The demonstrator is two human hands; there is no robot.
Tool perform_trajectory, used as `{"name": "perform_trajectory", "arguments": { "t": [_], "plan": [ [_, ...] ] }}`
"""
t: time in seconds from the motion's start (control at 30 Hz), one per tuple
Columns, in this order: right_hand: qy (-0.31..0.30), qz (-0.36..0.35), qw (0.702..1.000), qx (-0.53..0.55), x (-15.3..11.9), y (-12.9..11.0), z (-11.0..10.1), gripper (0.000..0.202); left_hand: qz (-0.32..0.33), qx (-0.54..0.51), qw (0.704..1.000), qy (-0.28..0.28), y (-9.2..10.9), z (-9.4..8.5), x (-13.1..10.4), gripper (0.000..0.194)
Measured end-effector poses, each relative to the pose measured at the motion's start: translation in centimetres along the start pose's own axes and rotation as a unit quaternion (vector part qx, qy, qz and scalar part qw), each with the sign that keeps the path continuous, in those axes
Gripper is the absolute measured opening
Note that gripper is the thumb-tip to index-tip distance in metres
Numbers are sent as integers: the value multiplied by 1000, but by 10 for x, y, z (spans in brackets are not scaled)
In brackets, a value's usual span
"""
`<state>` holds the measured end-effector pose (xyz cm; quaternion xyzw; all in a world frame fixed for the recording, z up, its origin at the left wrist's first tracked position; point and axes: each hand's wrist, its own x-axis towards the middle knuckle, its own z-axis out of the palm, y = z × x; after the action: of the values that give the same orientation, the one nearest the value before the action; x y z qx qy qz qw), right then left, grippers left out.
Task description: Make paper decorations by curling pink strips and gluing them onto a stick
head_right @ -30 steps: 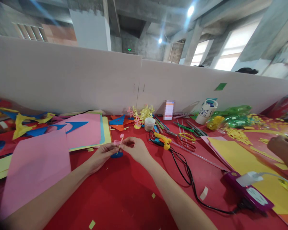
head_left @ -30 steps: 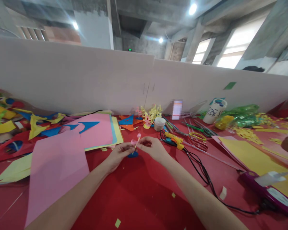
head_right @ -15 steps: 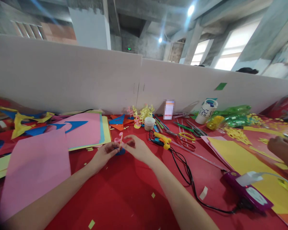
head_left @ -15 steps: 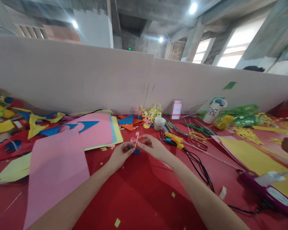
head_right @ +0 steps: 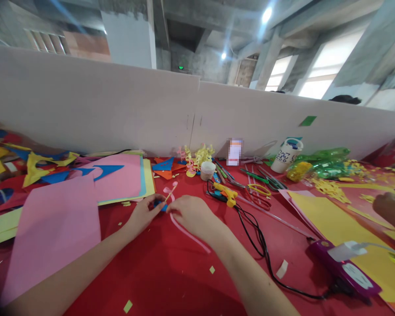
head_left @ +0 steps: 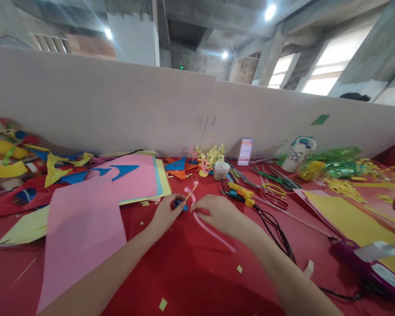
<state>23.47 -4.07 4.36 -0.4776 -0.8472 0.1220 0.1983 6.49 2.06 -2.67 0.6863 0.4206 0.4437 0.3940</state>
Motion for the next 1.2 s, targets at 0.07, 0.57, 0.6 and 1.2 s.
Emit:
{"name": "perform_trajectory", "arguments": {
  "t": [0.07,0.57,0.6,1.2],
  "plan": [
    [26,-21,999,-40,3,-8,7,16,43,37,998,-15,4,1,-3,7],
    [66,215,916,332,6,51,12,31,143,17,978,-154,17,11,-18,9],
    [79,201,916,338,6,55,15,40,115,-5,981,-154,16,12,-17,10],
    [-33,88,944,316,-1,47,-7,27,-107,-265,950,-129,18,8,-14,19]
  ]
}}
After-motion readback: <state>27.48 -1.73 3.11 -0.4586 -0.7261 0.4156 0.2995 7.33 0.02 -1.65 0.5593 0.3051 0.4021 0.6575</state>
